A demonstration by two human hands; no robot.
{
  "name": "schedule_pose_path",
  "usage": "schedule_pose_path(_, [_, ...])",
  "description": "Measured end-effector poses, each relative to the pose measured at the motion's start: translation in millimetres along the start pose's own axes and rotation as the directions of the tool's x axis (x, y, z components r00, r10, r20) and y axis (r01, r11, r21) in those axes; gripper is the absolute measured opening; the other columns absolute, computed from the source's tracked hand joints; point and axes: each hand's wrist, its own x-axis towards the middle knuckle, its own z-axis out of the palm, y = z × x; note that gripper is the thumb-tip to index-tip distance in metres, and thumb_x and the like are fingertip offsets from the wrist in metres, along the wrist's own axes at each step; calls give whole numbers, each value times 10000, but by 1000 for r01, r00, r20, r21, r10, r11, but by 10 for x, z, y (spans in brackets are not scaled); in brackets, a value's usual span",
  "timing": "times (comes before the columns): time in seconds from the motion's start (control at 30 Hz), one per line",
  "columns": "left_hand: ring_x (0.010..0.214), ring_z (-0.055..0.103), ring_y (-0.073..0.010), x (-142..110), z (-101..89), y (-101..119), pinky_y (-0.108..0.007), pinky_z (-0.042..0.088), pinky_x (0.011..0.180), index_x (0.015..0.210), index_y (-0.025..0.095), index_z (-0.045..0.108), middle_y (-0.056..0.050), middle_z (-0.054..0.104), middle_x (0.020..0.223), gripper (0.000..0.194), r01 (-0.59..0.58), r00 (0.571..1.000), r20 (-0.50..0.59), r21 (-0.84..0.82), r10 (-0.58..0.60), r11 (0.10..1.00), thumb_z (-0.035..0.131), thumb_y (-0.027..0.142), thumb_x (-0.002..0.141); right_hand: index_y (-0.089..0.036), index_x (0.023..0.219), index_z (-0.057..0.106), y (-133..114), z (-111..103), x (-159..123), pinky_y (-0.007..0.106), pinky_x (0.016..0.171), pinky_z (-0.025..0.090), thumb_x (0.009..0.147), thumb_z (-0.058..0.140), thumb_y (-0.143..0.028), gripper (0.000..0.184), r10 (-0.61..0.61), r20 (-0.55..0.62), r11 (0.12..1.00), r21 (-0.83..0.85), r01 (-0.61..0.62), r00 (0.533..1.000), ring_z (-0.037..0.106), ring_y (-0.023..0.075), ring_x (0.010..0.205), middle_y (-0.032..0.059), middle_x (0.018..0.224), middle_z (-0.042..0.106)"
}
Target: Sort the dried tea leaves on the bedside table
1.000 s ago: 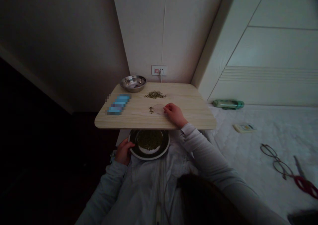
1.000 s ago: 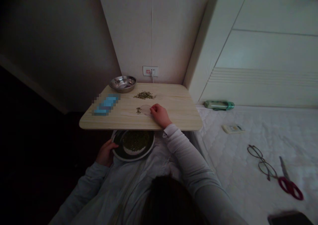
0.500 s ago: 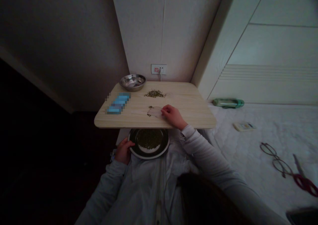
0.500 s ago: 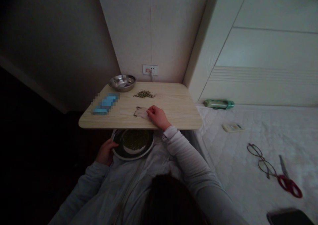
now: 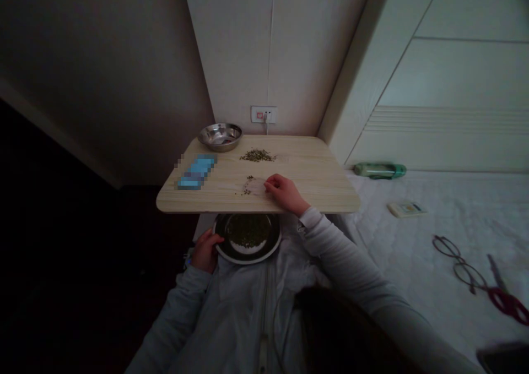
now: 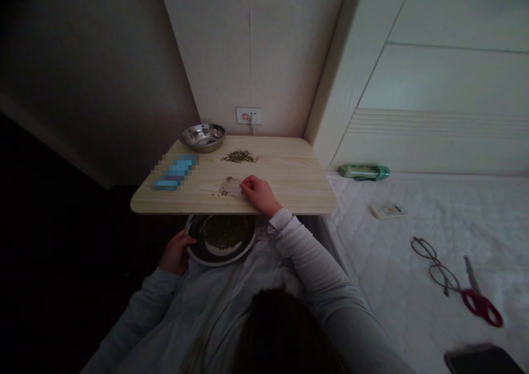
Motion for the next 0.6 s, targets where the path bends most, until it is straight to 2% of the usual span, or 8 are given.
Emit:
schedule_pose_path(0.2, [412, 459, -89, 43, -62, 36, -208, 347, 433, 590, 144, 531, 56, 499, 428, 175, -8, 999, -45, -13, 8, 1000, 518, 83, 426, -161, 737, 471, -35, 66, 37, 185, 550, 364, 680, 387, -335, 202, -30, 3, 1000, 10, 30, 1000, 497, 62, 557, -9, 622, 559])
schedule_pose_path(0.47, [388, 447, -88, 122, -271, 151, -213, 345, 422, 578, 141, 543, 57, 502, 419, 187, -29, 995, -92, 17, 31, 999, 517, 77, 404, -157, 732, 474, -52, 125, 106, 184, 548, 358, 683, 383, -332, 203, -18, -5, 1000, -9, 18, 1000, 485, 59, 546, -10, 616, 554])
schedule_pose_path(0.6, [415, 470, -105, 119, -288, 200, -218, 352, 422, 563, 129, 551, 32, 533, 447, 180, -27, 996, -89, 8, 27, 1000, 514, 77, 395, -160, 732, 477, -85, 159, 102, 179, 532, 352, 685, 377, -333, 204, -26, 16, 999, -19, 26, 1000, 479, 58, 542, -11, 618, 555])
